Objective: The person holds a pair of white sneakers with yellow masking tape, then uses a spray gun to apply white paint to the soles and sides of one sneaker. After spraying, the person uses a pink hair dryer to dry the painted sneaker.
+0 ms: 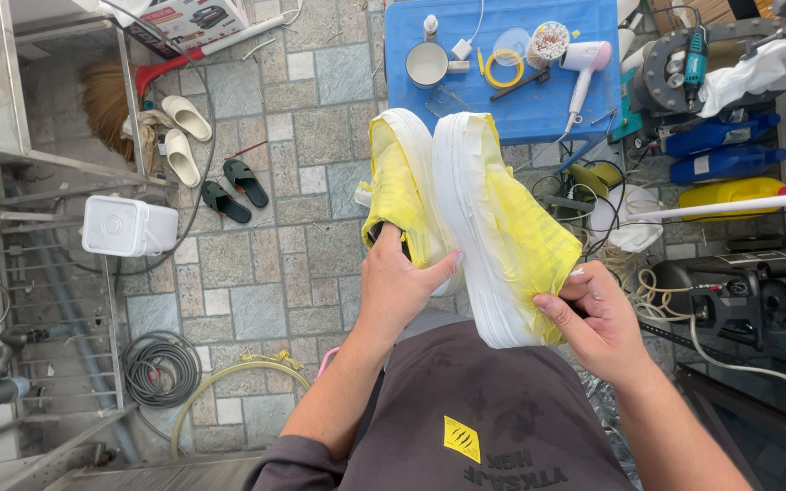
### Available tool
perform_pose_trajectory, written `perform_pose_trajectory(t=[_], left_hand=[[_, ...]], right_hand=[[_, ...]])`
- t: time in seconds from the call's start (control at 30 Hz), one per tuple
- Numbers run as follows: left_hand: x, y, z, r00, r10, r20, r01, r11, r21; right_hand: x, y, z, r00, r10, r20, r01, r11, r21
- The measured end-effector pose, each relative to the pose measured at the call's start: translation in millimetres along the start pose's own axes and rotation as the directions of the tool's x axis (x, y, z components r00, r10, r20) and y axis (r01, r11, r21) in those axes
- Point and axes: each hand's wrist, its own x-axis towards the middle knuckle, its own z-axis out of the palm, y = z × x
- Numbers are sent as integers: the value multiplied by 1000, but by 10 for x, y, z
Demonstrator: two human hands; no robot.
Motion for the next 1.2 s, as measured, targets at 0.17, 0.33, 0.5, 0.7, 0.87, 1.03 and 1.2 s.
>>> perform_pose_trajectory(t=[0.17,0.33,0.5,0.7,0.87,1.03,1.2], left_hand=[[59,-64,-39,996,-82,46,82,997,5],[200,-333,-70,998,22,58,-21,1000,-14],[375,-813,-184,997,-48,67,55,993,-101],[534,-1471,-88,999,-40,8,41,958,-284],[646,-1900,165,997,-66,-26,45,871,-490],[844,-1945,649,963,-249,-101,135,774,-619],[1044,-1900,1225,925,-335,-180,146,750,-646]], right_hand=[[21,10,146,1000,10,10,-10,1000,-22],[54,114,202,996,89,-33,-88,996,5],[203,452,-76,963,156,-220,-148,988,52],[749,1081,-923,887,317,-337,-273,946,174],[1684,1660,-2135,932,240,-273,-324,889,-324],[3225,2300,-3578,990,75,-120,-133,213,-968],[4770,3143,-4652,999,49,11,15,-76,-997]])
